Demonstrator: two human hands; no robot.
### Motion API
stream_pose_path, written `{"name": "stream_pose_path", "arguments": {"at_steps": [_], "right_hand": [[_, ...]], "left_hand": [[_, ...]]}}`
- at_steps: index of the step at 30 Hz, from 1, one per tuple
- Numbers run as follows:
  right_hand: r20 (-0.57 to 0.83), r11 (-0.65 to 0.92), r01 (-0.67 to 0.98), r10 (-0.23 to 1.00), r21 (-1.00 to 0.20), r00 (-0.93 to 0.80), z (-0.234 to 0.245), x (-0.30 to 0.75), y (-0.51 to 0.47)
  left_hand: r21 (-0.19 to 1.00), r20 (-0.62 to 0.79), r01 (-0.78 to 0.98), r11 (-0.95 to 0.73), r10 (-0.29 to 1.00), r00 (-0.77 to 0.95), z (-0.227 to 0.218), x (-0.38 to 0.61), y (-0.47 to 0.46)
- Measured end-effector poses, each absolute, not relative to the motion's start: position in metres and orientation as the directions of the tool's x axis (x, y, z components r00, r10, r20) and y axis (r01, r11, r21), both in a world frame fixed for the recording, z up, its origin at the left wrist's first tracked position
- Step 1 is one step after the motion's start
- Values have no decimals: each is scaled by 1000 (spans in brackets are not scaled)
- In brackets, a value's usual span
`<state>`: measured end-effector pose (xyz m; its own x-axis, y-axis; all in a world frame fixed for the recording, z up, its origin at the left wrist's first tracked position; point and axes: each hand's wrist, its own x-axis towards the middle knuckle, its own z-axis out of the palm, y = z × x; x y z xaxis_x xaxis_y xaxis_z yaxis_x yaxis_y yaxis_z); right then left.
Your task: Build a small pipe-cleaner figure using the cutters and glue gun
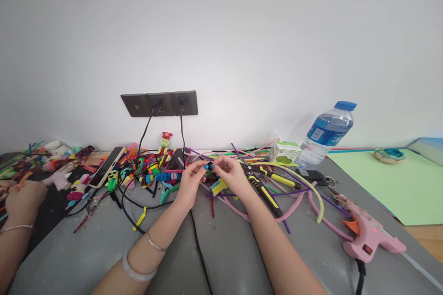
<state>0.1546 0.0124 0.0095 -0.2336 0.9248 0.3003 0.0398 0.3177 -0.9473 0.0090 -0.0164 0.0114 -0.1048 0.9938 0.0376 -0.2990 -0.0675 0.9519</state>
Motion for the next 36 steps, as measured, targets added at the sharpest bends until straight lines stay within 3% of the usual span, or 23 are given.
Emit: {"name": "stream_pose_path", "arguments": {"at_steps": [17, 29, 33, 36], "right_hand": [[282, 303, 45, 923, -952, -261, 11, 155, 12], [207, 212, -20, 925, -977, -319, 17, 156, 9], [326, 339, 16, 917, -941, -229, 16, 154, 8], [474, 504, 187, 861, -843, -182, 16, 154, 6]], "left_hand": [[964, 28, -261, -49, 996, -83, 9, 8, -15], [899, -32, -437, -4, 997, -75, 14, 12, -19], [883, -60, -469, 29, 997, -52, 12, 14, -19], [886, -75, -463, 41, 996, -54, 9, 14, -17]]}}
